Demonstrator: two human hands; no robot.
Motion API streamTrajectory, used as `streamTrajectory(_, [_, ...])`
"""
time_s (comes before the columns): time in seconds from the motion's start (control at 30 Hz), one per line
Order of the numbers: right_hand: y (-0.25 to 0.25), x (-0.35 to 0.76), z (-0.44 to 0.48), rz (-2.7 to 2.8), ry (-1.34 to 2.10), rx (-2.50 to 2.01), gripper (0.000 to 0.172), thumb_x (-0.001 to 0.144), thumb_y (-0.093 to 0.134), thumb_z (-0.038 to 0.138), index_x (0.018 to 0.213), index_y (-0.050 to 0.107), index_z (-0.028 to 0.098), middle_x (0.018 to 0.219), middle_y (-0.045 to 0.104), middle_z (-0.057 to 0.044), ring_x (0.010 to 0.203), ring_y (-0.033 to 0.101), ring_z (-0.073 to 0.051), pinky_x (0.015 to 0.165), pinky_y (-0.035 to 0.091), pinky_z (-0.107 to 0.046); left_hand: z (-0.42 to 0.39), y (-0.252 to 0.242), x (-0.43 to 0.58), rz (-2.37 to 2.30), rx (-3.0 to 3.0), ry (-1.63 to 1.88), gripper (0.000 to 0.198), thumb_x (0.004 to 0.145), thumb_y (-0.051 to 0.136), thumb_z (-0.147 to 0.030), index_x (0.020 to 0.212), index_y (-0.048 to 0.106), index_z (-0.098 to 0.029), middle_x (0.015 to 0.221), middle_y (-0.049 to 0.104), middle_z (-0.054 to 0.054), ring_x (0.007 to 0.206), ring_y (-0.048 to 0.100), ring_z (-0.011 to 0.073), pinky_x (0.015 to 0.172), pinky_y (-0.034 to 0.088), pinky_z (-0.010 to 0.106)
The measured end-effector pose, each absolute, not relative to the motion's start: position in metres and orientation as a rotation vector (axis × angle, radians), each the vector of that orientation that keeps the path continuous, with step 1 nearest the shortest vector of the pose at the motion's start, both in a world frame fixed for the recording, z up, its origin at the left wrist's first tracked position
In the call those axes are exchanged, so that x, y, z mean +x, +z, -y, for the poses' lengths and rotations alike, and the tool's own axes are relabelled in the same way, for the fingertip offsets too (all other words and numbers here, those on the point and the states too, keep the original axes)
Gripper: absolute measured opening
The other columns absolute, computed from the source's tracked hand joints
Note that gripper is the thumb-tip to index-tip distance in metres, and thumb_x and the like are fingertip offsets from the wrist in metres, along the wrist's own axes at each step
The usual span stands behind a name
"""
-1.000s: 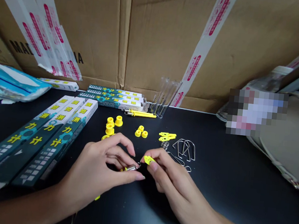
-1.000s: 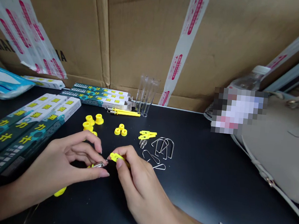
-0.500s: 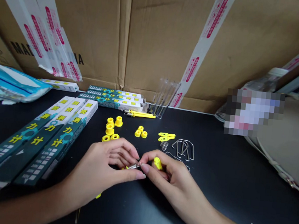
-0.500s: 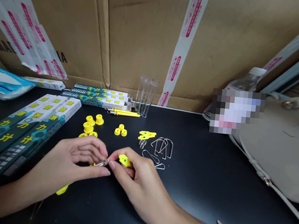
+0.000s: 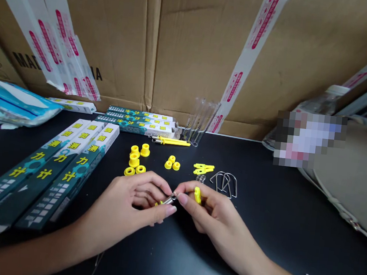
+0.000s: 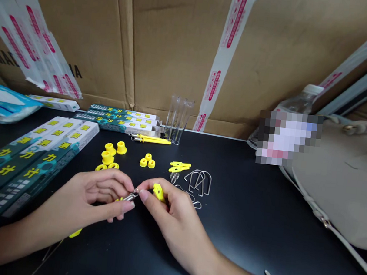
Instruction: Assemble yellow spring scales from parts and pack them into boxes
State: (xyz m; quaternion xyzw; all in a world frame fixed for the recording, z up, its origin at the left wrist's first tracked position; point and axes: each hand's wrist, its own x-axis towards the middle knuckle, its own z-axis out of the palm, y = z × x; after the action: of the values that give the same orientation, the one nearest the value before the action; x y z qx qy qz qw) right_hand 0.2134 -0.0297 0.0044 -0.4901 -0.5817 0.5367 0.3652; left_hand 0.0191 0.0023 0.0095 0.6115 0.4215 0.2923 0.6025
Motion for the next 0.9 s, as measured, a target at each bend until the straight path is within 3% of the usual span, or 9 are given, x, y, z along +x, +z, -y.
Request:
streamTrajectory(0.2, [0.0031, 0.2126, 0.0302, 1.539, 1.33, -1.29, 0.029, 0.098, 0.057, 0.045, 0.104, 0.071, 0.02, 0.063, 0.042, 0.006, 0.051, 0.028, -0.01, 0.046, 0.022, -0.025, -0.0042, 0.0081, 0.0183, -0.975, 1.411, 0.72, 0.024, 0.077, 0.079, -0.028, 0.094, 0.065, -0.019, 0.075, 0.069, -0.003, 0.066, 0.067, 0.0131, 0.062, 0.057, 0.022])
streamTrajectory(0.5, [0.0073, 0.2117, 0.0296, 1.606, 1.214, -1.261, 0.02, 0.097, 0.059, 0.037, 0.094, 0.073, 0.023, 0.072, 0.057, 0.003, 0.06, 0.042, -0.012, 0.056, 0.033, -0.025, -0.0063, 0.0098, 0.0168, -0.975, 1.405, 0.654, 0.03, 0.072, 0.083, -0.029, 0.095, 0.065, -0.019, 0.077, 0.068, -0.004, 0.069, 0.064, 0.0121, 0.068, 0.054, 0.022])
streamTrajectory(0.63, [0.0032, 0.2141, 0.0317, 1.68, 1.105, -1.25, 0.021, 0.099, 0.056, 0.037, 0.096, 0.072, 0.024, 0.075, 0.059, 0.002, 0.062, 0.043, -0.013, 0.057, 0.032, -0.027, -0.01, 0.0119, 0.0154, -0.919, 1.352, 0.574, 0.029, 0.085, 0.072, -0.041, 0.101, 0.064, -0.019, 0.072, 0.068, -0.003, 0.06, 0.062, 0.0112, 0.059, 0.051, 0.021])
streamTrajectory(0.77, [0.0005, 0.2148, 0.0337, 1.712, 1.039, -1.256, 0.024, 0.1, 0.053, 0.04, 0.097, 0.071, 0.023, 0.075, 0.059, 0.001, 0.061, 0.043, -0.013, 0.055, 0.032, -0.027, -0.0093, 0.0141, 0.0146, -0.84, 1.465, 0.504, 0.033, 0.097, 0.052, -0.046, 0.089, 0.066, -0.017, 0.072, 0.07, 0.0, 0.058, 0.058, 0.0114, 0.057, 0.047, 0.021])
streamTrajectory(0.9, [0.0005, 0.2142, 0.0341, 1.728, 0.975, -1.279, 0.024, 0.1, 0.053, 0.039, 0.1, 0.072, 0.023, 0.074, 0.06, 0.001, 0.058, 0.043, -0.013, 0.054, 0.032, -0.027, -0.0045, 0.0109, 0.0155, -0.855, 1.548, 0.519, 0.024, 0.097, 0.055, -0.043, 0.098, 0.063, -0.02, 0.071, 0.07, -0.002, 0.056, 0.053, 0.0111, 0.054, 0.043, 0.021])
